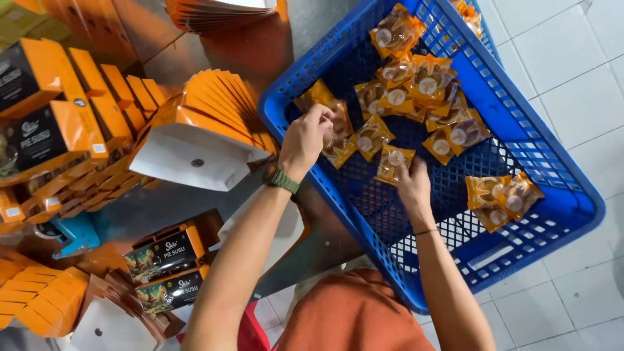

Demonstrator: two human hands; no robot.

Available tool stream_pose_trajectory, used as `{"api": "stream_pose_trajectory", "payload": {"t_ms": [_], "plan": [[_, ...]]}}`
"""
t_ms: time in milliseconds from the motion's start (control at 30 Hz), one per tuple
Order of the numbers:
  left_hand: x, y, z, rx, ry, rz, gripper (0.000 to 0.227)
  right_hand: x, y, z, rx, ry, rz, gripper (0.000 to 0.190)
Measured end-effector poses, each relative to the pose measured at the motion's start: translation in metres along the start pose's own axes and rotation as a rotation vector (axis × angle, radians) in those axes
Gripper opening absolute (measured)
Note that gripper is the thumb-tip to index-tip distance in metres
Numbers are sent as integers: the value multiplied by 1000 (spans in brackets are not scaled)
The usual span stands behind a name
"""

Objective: The person assembles orange 'Pie Susu' boxes and places individually wrapped food items from a blue basket into them. They open the boxes, insert the items, and close the lids, stacking the completed packages on the table.

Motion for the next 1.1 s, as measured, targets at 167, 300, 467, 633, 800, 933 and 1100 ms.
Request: {"api": "stream_pose_trajectory", "payload": {"t_ms": [167, 300, 467, 633, 800, 933, 1100], "plan": [[-11, -46, 104, -251, -53, 240, 10, 119, 42, -3, -151, -1077, 426, 44], [62, -8, 186, -378, -283, 372, 16, 165, 122, -41, 317, -1149, 614, 67], [173, 11, 295, -446, -638, 428, 19, 160, 152, -67, 361, -1127, 782, 63], [249, 10, 385, -564, -782, 432, 26, 130, 131, -74, 428, -839, 466, 31], [273, 24, 410, -654, -992, 534, 29, 78, 147, -42, 319, -552, 597, 61], [307, 47, 399, -704, -995, 486, 37, 74, 151, -16, 233, -526, 606, 60], [326, 35, 381, -873, -826, 26, 64, 96, 117, -14, 133, -485, -19, 40]]}}
Point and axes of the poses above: each hand's wrist, its own z-axis away from the middle knuckle, its own y-axis out of the palm, x = y × z, the point moved 7 cm from there along -z, towards the middle knuckle, and after that the axes turned 13 degrees about -y, right-handed, at the moved point
